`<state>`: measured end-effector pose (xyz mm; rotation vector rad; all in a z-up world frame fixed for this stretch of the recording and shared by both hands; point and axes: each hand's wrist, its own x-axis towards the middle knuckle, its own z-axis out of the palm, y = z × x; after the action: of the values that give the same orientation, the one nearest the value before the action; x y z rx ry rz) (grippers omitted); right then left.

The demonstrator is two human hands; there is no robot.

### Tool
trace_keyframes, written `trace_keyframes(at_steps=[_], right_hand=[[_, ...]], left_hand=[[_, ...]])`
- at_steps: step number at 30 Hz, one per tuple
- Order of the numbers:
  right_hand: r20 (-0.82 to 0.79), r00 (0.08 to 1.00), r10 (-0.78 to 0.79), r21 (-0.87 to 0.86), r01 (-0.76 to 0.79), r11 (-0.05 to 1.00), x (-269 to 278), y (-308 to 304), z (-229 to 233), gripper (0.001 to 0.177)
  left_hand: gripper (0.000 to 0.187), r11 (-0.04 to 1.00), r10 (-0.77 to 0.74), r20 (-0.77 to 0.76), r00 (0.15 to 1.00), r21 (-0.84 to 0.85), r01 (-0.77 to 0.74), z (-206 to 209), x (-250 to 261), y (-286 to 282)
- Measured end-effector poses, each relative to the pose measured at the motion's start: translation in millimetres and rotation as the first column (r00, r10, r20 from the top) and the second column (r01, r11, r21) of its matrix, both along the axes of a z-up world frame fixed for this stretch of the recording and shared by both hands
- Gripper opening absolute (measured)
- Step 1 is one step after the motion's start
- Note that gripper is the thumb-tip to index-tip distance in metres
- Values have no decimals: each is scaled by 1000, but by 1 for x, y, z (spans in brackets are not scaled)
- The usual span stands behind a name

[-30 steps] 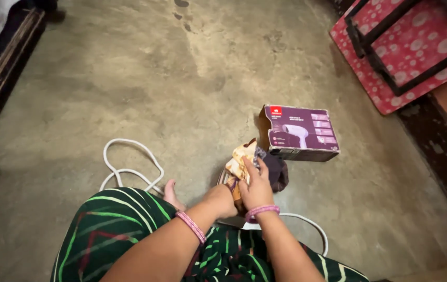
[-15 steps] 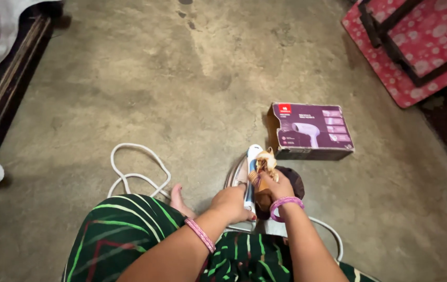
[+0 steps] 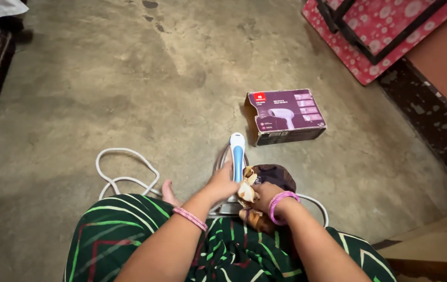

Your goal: The person wipes the surface of a cardboard box and an electric iron with a cloth. They hold the box and wipe it, then place it down and wipe the iron's body and soleplate.

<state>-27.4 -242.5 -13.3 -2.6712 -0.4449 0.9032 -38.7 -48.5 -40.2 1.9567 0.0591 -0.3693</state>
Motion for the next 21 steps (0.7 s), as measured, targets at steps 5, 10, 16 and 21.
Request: trace_keyframes(at_steps=[5,10,16,21], right_hand=[[173,984,-49,-61,61,996,-8,13,-6,58],[215,946,-243,146,215,966,16,4,-61,58],[-114,794,-597,365,592,719,45,-3,-103,51],[-468,562,-682,540,793,282,60,-23,-118,43]], left_hand=[[46,835,298,-134,945,-442,-326,-68,36,-15],[43,765,296,-317,901,-486,-423,-54,45,-25],[45,887,320,-312,895,-233,-398,-18,34,-31],[42,887,379,-183,907,-208,-413,5,24,-33]])
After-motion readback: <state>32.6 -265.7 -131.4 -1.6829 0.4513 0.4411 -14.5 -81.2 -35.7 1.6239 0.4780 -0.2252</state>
